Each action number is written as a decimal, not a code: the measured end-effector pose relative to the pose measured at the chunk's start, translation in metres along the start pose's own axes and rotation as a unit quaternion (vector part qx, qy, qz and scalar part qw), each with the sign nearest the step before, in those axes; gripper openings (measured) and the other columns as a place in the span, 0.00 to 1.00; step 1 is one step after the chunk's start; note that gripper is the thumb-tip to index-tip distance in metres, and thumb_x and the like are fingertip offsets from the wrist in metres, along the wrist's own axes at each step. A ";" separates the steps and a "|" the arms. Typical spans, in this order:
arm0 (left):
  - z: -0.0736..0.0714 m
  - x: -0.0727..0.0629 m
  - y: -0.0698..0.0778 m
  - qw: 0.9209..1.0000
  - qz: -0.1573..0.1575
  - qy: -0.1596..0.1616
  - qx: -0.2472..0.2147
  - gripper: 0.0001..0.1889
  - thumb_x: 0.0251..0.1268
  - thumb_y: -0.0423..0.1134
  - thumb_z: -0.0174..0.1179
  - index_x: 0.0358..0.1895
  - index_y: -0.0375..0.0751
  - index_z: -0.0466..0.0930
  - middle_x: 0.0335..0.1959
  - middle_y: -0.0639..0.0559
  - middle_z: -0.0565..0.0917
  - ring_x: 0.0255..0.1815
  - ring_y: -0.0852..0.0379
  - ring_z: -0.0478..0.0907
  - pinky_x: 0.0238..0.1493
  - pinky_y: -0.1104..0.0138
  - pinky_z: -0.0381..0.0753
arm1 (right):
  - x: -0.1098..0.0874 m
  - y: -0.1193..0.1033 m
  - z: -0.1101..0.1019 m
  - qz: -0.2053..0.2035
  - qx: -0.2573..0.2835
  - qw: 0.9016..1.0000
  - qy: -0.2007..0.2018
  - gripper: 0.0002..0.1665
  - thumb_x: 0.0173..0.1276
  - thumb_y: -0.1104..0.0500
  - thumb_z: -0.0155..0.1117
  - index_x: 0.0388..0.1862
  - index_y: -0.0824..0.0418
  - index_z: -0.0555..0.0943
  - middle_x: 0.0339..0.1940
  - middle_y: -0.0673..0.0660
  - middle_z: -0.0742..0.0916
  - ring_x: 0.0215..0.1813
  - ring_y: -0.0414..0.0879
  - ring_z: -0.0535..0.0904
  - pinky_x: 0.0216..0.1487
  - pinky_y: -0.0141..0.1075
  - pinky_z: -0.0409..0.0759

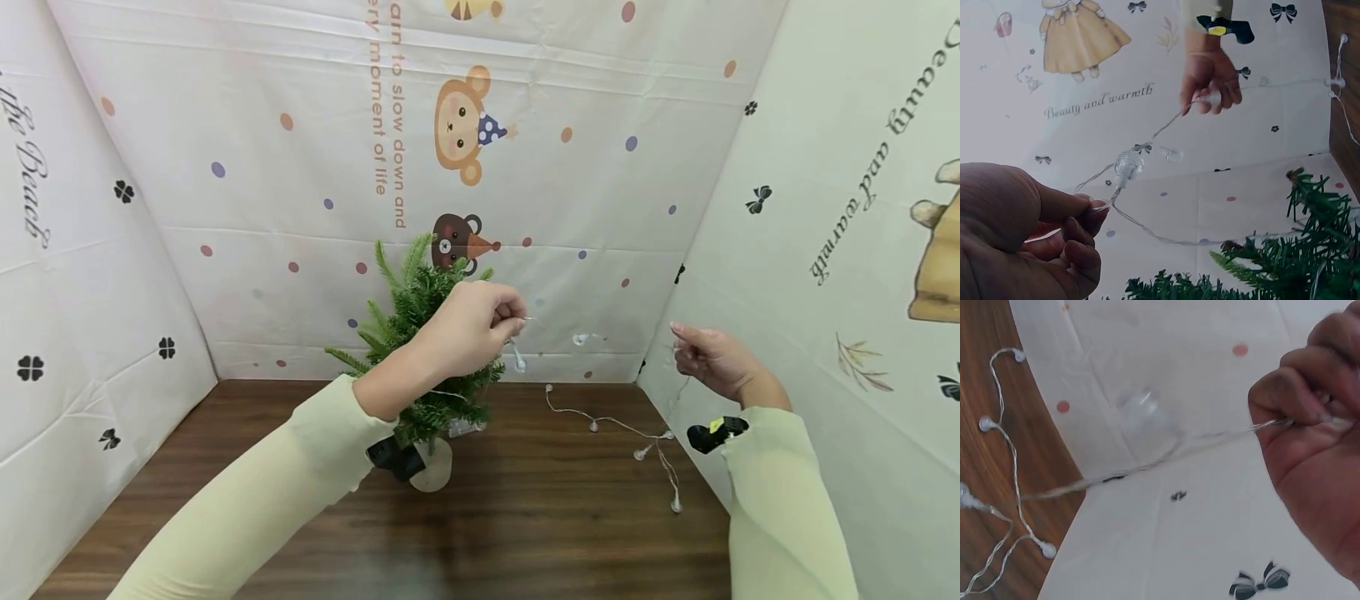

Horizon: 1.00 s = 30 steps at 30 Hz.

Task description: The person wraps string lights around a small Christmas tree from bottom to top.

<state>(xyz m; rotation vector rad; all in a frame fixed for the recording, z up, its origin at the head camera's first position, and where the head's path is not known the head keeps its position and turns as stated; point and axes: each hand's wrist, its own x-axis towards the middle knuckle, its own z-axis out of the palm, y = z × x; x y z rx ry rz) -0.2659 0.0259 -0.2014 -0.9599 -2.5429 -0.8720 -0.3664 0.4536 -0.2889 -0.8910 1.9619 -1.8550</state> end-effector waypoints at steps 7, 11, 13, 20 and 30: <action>-0.004 -0.002 0.000 1.000 -0.007 -0.001 -0.020 0.06 0.78 0.36 0.58 0.41 0.44 0.84 0.36 0.53 0.85 0.31 0.61 0.79 0.38 0.71 0.77 | -0.025 0.010 -0.018 0.032 -0.027 0.999 0.027 0.28 0.87 0.62 0.26 0.20 0.61 0.55 0.19 0.56 0.53 0.23 0.53 0.46 0.35 0.46 0.49; -0.004 -0.002 0.001 1.000 -0.015 -0.001 -0.023 0.06 0.78 0.36 0.58 0.40 0.43 0.84 0.34 0.53 0.84 0.29 0.61 0.78 0.37 0.71 0.77 | -0.034 0.014 -0.025 0.020 0.015 1.000 0.010 0.26 0.86 0.64 0.26 0.22 0.61 0.57 0.22 0.56 0.55 0.28 0.53 0.48 0.39 0.45 0.52; -0.002 0.000 0.002 1.000 -0.019 -0.003 -0.013 0.07 0.78 0.37 0.57 0.40 0.44 0.84 0.33 0.54 0.84 0.29 0.61 0.78 0.37 0.71 0.77 | -0.033 0.013 -0.026 -0.005 0.056 0.998 -0.018 0.25 0.86 0.65 0.23 0.24 0.62 0.58 0.24 0.55 0.56 0.30 0.51 0.50 0.40 0.44 0.55; 0.009 0.021 0.008 0.999 -0.033 -0.040 0.016 0.09 0.77 0.41 0.59 0.39 0.46 0.88 0.35 0.57 0.85 0.32 0.63 0.80 0.37 0.73 0.77 | -0.010 -0.028 -0.019 -0.084 0.182 0.976 -0.078 0.26 0.85 0.64 0.15 0.28 0.65 0.59 0.26 0.56 0.58 0.34 0.51 0.54 0.44 0.41 0.69; 0.031 0.045 0.005 0.983 -0.143 -0.077 -0.081 0.07 0.76 0.35 0.59 0.52 0.42 0.77 0.35 0.51 0.82 0.27 0.59 0.86 0.26 0.69 0.80 | 0.034 -0.104 0.009 -0.055 0.136 0.978 0.147 0.26 0.87 0.61 0.40 0.31 0.64 0.81 0.18 0.51 0.64 0.24 0.46 0.47 0.35 0.39 0.49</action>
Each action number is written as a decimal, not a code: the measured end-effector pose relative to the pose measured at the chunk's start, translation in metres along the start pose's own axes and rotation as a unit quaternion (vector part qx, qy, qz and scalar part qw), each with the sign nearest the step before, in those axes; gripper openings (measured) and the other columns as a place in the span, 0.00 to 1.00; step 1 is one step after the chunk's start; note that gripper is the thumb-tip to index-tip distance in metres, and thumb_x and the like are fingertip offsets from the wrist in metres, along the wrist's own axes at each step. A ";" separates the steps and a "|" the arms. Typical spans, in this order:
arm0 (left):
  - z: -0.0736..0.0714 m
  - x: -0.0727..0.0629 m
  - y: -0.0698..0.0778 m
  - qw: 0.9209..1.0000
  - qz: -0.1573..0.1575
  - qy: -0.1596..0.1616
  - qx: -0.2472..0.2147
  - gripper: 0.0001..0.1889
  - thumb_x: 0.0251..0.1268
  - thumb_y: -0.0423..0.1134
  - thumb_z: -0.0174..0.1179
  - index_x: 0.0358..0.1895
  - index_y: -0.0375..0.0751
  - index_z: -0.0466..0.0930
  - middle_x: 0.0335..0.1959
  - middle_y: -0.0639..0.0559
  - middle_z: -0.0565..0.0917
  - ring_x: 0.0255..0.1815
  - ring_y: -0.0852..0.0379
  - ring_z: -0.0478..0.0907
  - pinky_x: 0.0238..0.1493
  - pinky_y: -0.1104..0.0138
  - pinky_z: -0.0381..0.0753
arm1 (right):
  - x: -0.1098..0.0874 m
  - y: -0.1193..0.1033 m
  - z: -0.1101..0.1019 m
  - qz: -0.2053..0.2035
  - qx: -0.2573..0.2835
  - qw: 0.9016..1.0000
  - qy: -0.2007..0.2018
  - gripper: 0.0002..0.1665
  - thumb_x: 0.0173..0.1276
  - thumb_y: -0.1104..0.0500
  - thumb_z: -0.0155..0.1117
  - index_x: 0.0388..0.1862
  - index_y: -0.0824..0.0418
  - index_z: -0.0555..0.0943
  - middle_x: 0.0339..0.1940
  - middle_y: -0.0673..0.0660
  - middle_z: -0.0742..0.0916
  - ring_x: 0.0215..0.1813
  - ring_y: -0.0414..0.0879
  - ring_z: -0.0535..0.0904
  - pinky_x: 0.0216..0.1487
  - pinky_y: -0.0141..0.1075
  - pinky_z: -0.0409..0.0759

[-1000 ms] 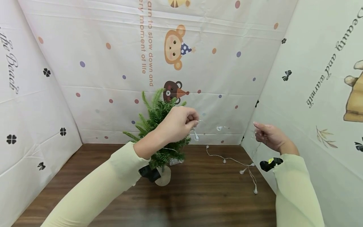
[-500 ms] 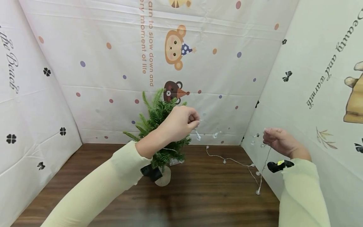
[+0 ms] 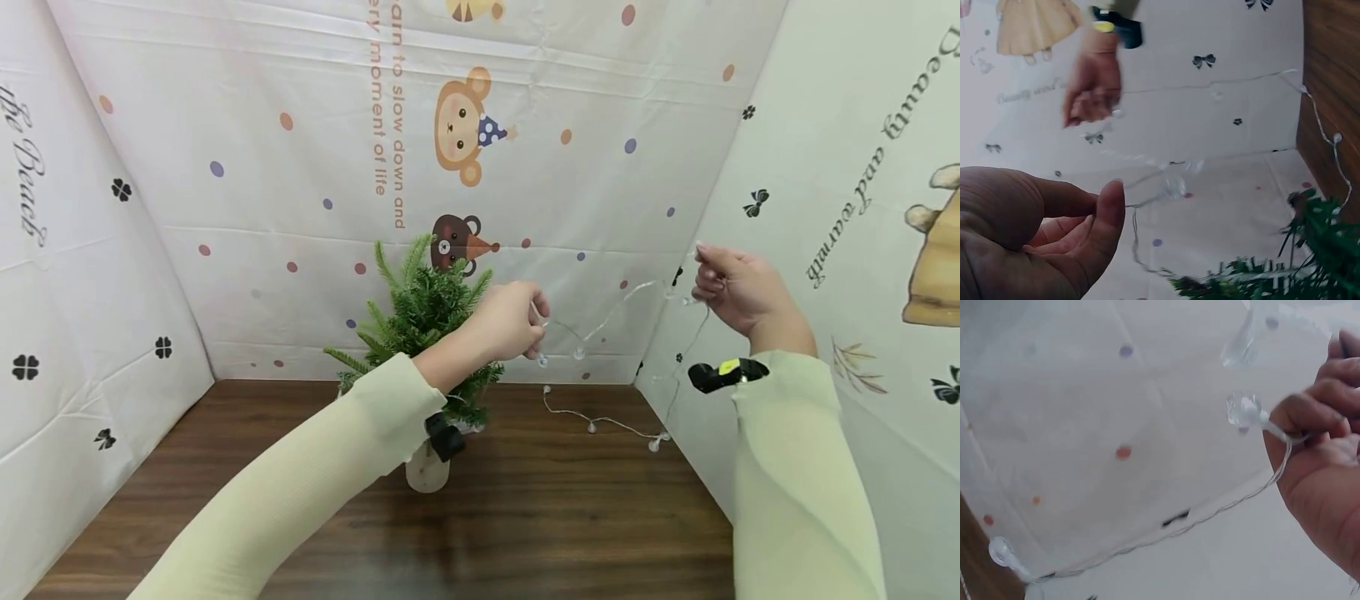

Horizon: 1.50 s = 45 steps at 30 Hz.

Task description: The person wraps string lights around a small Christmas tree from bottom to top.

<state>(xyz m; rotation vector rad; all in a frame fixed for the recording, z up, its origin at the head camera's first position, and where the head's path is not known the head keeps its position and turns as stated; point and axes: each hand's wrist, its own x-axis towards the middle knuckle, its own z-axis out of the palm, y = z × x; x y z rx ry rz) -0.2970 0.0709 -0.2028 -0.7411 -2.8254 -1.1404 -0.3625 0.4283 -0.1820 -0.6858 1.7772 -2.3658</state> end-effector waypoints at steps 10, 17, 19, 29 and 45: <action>0.006 0.013 -0.005 1.000 -0.016 0.004 -0.007 0.11 0.75 0.30 0.57 0.54 0.45 0.72 0.32 0.49 0.82 0.23 0.58 0.83 0.21 0.68 0.74 | 0.041 -0.032 0.057 -0.026 0.047 0.988 0.141 0.14 0.78 0.62 0.59 0.38 0.70 0.87 0.25 0.55 0.84 0.22 0.45 0.59 0.31 0.37 0.53; 0.003 0.015 -0.003 1.000 -0.019 0.005 0.011 0.16 0.75 0.30 0.55 0.60 0.47 0.68 0.33 0.49 0.82 0.19 0.57 0.72 0.19 0.68 0.68 | 0.067 -0.042 0.090 -0.035 0.063 0.983 0.168 0.11 0.75 0.65 0.63 0.37 0.71 0.88 0.28 0.59 0.89 0.22 0.45 0.66 0.28 0.36 0.61; 0.001 0.012 -0.002 1.000 -0.019 0.009 0.005 0.16 0.76 0.30 0.54 0.61 0.48 0.66 0.31 0.49 0.82 0.17 0.57 0.70 0.19 0.68 0.67 | 0.074 -0.043 0.098 -0.037 0.052 0.984 0.168 0.10 0.74 0.65 0.63 0.37 0.70 0.88 0.29 0.59 0.90 0.22 0.45 0.67 0.27 0.36 0.64; -0.044 -0.030 0.009 0.995 0.066 0.054 -0.044 0.19 0.77 0.32 0.55 0.66 0.46 0.65 0.31 0.52 0.84 0.28 0.59 0.86 0.24 0.69 0.75 | 0.096 -0.063 0.127 -0.022 0.020 0.983 0.181 0.09 0.74 0.63 0.64 0.41 0.67 0.88 0.30 0.58 0.90 0.25 0.46 0.69 0.26 0.36 0.68; -0.114 -0.060 -0.007 0.986 0.076 0.107 -0.100 0.17 0.75 0.32 0.60 0.61 0.43 0.68 0.36 0.43 0.85 0.33 0.51 0.88 0.41 0.61 0.89 | 0.113 -0.088 0.153 -0.077 0.076 0.978 0.179 0.08 0.75 0.66 0.63 0.38 0.72 0.86 0.25 0.63 0.88 0.21 0.48 0.64 0.23 0.37 0.61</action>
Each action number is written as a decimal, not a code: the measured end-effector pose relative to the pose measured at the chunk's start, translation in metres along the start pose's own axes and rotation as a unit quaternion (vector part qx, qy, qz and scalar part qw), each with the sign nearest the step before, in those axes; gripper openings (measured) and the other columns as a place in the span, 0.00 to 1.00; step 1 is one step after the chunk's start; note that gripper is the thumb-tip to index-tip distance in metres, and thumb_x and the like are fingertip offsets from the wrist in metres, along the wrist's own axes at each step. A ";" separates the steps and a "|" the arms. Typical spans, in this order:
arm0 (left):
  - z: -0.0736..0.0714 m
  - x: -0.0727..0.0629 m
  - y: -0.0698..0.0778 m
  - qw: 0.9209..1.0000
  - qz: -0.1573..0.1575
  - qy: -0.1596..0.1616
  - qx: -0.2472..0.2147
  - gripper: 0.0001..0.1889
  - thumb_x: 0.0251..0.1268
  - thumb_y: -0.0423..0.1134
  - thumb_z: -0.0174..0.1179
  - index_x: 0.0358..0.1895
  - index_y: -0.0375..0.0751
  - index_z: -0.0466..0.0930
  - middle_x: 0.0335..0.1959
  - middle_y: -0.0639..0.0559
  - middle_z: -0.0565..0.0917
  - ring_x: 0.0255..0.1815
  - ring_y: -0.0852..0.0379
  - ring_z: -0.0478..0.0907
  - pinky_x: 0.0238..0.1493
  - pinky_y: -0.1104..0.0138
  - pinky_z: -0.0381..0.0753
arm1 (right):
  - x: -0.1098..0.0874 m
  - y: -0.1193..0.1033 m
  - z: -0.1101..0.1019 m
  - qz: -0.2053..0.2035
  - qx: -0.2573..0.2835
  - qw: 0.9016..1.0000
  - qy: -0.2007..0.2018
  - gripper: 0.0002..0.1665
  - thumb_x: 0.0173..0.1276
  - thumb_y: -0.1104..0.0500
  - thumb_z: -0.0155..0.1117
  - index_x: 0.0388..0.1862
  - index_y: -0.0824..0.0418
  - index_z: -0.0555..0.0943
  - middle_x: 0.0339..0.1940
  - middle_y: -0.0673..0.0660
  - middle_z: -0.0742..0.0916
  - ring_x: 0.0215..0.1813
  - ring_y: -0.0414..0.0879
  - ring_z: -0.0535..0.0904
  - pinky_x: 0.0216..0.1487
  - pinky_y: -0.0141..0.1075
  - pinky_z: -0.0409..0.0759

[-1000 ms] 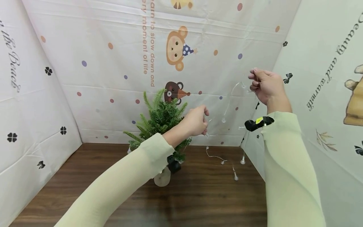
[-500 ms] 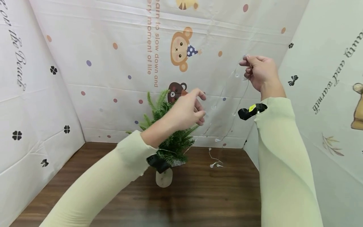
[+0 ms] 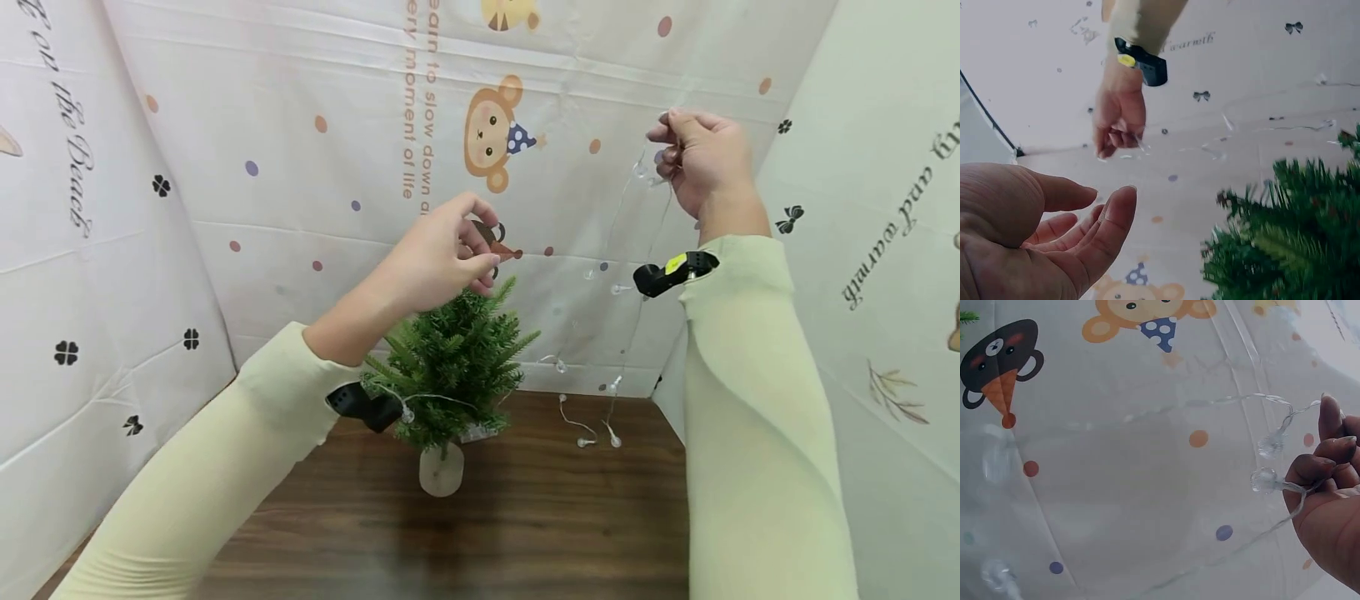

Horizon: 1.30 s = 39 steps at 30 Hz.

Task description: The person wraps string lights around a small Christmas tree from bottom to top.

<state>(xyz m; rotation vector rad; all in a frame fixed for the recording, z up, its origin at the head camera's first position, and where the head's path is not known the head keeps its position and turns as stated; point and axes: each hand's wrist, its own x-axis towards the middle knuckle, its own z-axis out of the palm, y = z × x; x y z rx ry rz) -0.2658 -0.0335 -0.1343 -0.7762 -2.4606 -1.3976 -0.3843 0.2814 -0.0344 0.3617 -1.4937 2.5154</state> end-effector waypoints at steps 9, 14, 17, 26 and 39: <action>-0.019 0.005 -0.019 1.000 -0.001 0.013 0.011 0.16 0.74 0.31 0.60 0.59 0.40 0.69 0.37 0.42 0.84 0.35 0.45 0.89 0.43 0.56 0.89 | 0.012 0.013 0.021 -0.013 -0.111 0.993 0.023 0.06 0.72 0.62 0.67 0.41 0.64 0.87 0.26 0.57 0.91 0.22 0.46 0.69 0.22 0.35 0.70; -0.041 0.017 -0.037 0.999 -0.017 0.021 0.019 0.16 0.75 0.30 0.59 0.60 0.38 0.70 0.42 0.38 0.84 0.38 0.42 0.89 0.40 0.61 0.89 | 0.022 0.037 0.033 0.003 -0.203 0.979 0.029 0.06 0.73 0.58 0.67 0.39 0.59 0.87 0.27 0.52 0.92 0.23 0.44 0.72 0.23 0.33 0.72; -0.057 0.025 -0.049 0.998 -0.038 0.025 0.037 0.17 0.75 0.33 0.59 0.62 0.39 0.70 0.44 0.40 0.84 0.41 0.41 0.89 0.41 0.62 0.88 | 0.026 0.051 0.040 0.007 -0.236 0.971 0.023 0.09 0.75 0.57 0.64 0.37 0.58 0.88 0.27 0.50 0.91 0.23 0.43 0.72 0.23 0.32 0.72; -0.094 0.045 -0.088 0.996 -0.075 0.036 -0.027 0.15 0.78 0.36 0.56 0.62 0.37 0.72 0.50 0.42 0.80 0.45 0.47 0.86 0.49 0.61 0.88 | 0.041 0.084 0.064 -0.016 -0.330 0.944 -0.021 0.12 0.80 0.57 0.57 0.39 0.58 0.85 0.24 0.47 0.90 0.21 0.41 0.70 0.25 0.30 0.71; -0.078 0.083 -0.145 0.991 -0.082 0.012 0.108 0.20 0.82 0.49 0.50 0.65 0.43 0.76 0.59 0.45 0.82 0.53 0.48 0.82 0.42 0.55 0.84 | 0.049 0.130 0.086 -0.035 -0.519 0.849 -0.091 0.21 0.80 0.50 0.57 0.57 0.64 0.83 0.29 0.42 0.86 0.27 0.39 0.72 0.28 0.31 0.72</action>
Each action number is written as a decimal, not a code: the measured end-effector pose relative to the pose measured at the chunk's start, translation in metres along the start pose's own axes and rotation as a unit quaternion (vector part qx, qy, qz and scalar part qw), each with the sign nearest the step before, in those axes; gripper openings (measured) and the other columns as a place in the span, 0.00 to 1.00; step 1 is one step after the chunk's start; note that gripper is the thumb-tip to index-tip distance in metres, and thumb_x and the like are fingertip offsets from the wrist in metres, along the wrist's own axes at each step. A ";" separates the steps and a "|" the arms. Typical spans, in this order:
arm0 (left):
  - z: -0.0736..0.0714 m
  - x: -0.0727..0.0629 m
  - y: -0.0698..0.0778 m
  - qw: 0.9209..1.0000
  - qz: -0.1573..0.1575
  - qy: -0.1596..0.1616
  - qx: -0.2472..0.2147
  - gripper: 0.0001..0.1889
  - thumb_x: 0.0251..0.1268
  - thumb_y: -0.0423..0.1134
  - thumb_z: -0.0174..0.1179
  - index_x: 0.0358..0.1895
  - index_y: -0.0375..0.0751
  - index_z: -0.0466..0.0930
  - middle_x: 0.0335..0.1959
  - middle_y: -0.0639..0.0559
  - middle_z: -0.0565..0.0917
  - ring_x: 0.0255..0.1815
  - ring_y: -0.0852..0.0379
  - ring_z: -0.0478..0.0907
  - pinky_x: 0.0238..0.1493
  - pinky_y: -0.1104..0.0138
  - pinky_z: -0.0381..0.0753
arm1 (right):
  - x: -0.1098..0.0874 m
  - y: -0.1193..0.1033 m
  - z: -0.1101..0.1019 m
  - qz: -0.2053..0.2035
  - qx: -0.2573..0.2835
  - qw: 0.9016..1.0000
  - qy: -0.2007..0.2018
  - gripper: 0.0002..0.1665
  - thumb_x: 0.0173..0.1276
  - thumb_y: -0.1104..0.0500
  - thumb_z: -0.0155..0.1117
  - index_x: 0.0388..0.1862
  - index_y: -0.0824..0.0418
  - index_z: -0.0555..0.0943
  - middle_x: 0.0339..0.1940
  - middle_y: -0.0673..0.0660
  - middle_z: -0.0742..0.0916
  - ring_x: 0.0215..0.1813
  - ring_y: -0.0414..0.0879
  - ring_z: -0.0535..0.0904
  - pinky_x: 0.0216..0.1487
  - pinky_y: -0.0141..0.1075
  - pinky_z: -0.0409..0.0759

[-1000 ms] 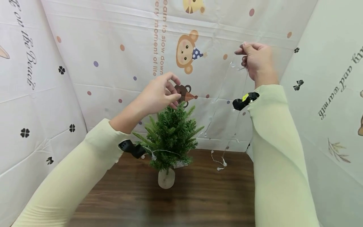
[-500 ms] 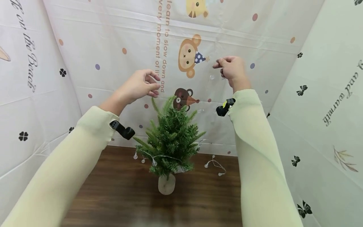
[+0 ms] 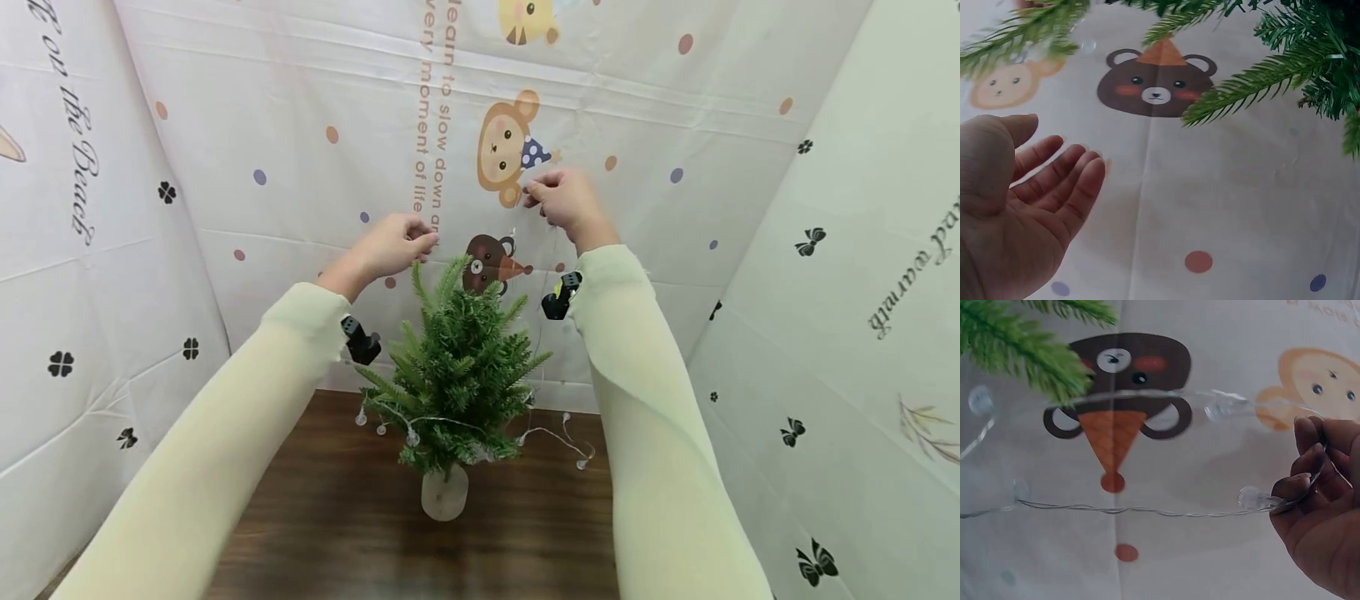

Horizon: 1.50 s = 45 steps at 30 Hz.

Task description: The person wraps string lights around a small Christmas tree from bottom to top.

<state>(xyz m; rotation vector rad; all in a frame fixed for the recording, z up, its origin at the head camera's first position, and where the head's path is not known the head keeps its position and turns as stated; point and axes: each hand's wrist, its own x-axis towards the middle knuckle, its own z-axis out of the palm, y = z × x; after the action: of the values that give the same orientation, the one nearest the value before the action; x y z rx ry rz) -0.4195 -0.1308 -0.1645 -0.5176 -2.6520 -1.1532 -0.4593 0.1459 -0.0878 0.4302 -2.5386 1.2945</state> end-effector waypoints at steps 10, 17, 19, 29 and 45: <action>0.018 0.018 0.011 0.997 0.034 0.004 -0.074 0.19 0.81 0.43 0.54 0.64 0.37 0.79 0.60 0.41 0.83 0.59 0.42 0.82 0.58 0.57 0.81 | -0.005 -0.006 0.030 -0.045 -0.098 0.992 -0.072 0.21 0.77 0.48 0.63 0.52 0.65 0.88 0.33 0.50 0.87 0.24 0.40 0.72 0.30 0.34 0.74; 0.022 0.020 0.026 0.997 0.036 -0.013 -0.070 0.17 0.78 0.44 0.59 0.60 0.39 0.84 0.56 0.43 0.87 0.54 0.45 0.84 0.52 0.60 0.82 | -0.008 -0.014 0.040 -0.074 -0.095 0.987 -0.108 0.22 0.77 0.47 0.62 0.49 0.65 0.88 0.26 0.47 0.83 0.26 0.42 0.73 0.32 0.34 0.73; 0.024 0.020 0.028 0.997 0.039 -0.009 -0.073 0.16 0.76 0.42 0.61 0.58 0.38 0.85 0.53 0.42 0.88 0.52 0.46 0.84 0.50 0.61 0.81 | -0.009 -0.016 0.041 -0.082 -0.092 0.986 -0.116 0.22 0.77 0.46 0.62 0.48 0.65 0.88 0.25 0.46 0.82 0.26 0.42 0.73 0.32 0.34 0.73; 0.029 0.021 0.013 0.996 0.026 0.028 -0.079 0.12 0.78 0.37 0.58 0.53 0.33 0.85 0.50 0.39 0.87 0.53 0.45 0.84 0.54 0.59 0.82 | -0.015 -0.003 0.030 -0.029 -0.078 0.972 -0.220 0.29 0.76 0.40 0.61 0.41 0.67 0.83 0.41 0.57 0.87 0.47 0.52 0.83 0.60 0.46 0.79; 0.024 0.014 -0.027 0.998 0.041 0.023 -0.038 0.10 0.78 0.34 0.56 0.46 0.32 0.85 0.47 0.35 0.88 0.51 0.42 0.83 0.46 0.61 0.78 | -0.023 0.051 -0.001 0.047 0.077 0.971 -0.219 0.22 0.80 0.47 0.58 0.52 0.65 0.83 0.17 0.51 0.70 0.25 0.46 0.64 0.36 0.39 0.70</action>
<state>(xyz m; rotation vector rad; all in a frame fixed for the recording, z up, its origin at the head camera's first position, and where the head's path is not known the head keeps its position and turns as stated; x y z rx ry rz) -0.4439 -0.1271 -0.1937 -0.5992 -2.5310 -1.2311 -0.4574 0.1785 -0.1336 0.7048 -2.8498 1.5898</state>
